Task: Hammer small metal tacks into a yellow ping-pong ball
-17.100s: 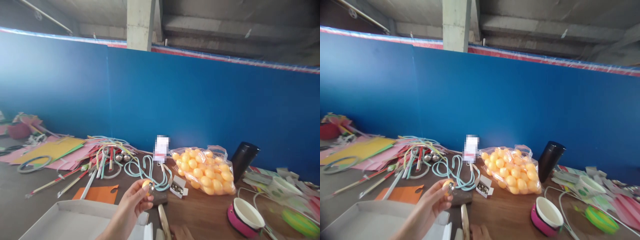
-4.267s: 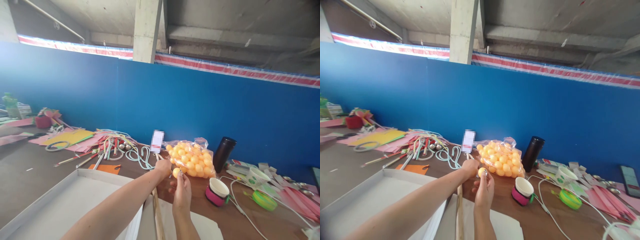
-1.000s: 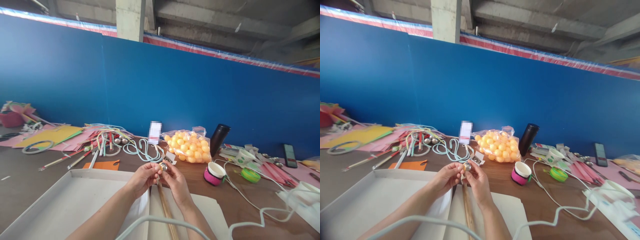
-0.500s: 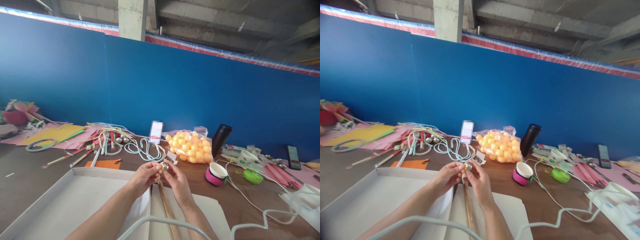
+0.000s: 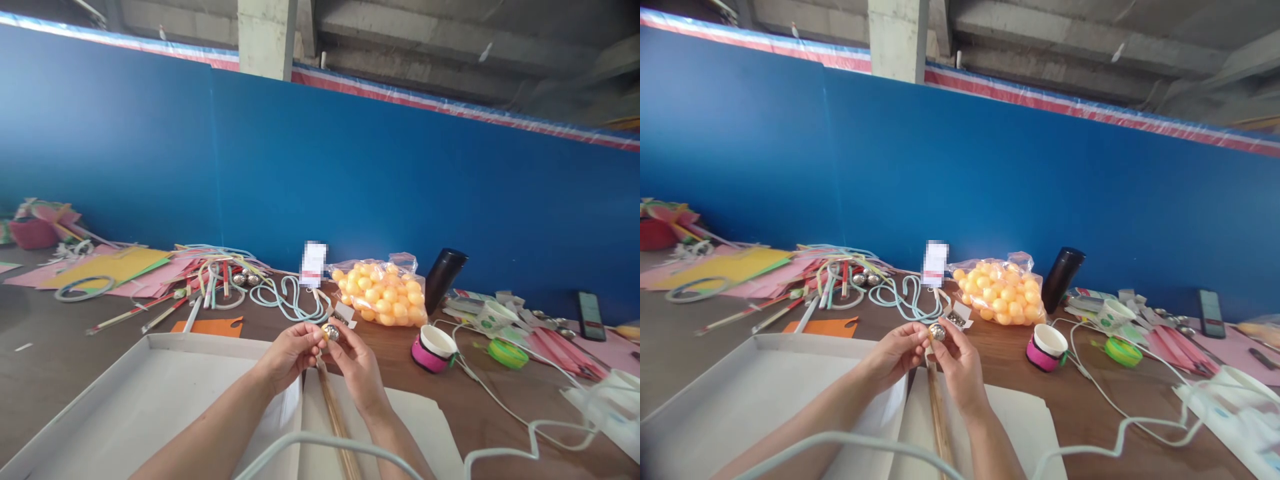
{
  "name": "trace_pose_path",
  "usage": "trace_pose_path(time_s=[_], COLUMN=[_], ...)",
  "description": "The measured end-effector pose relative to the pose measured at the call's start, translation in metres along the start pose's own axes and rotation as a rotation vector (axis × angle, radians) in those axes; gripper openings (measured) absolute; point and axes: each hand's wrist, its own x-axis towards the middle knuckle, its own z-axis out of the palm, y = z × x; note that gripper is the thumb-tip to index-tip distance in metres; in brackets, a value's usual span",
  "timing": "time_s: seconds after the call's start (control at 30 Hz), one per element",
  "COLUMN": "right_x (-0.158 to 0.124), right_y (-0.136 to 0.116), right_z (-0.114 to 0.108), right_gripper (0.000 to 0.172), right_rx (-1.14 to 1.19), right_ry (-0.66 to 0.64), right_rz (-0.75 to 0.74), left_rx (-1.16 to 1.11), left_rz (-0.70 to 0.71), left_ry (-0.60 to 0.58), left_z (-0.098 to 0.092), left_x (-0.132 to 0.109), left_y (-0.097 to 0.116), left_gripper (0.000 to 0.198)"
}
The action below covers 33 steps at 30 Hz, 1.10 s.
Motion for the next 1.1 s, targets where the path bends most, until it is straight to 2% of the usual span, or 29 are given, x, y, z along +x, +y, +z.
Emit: trace_pose_path(time_s=[1.1], right_x=[-0.0014], right_y=[-0.0009], right_z=[-0.0015], right_gripper=[0.039], right_rx=[-0.027], right_ry=[0.022], right_rz=[-0.069], left_rx=[0.015], left_rz=[0.024], left_ry=[-0.043], left_z=[0.0042], left_x=[-0.0047], left_y=[0.0026], left_gripper=[0.015])
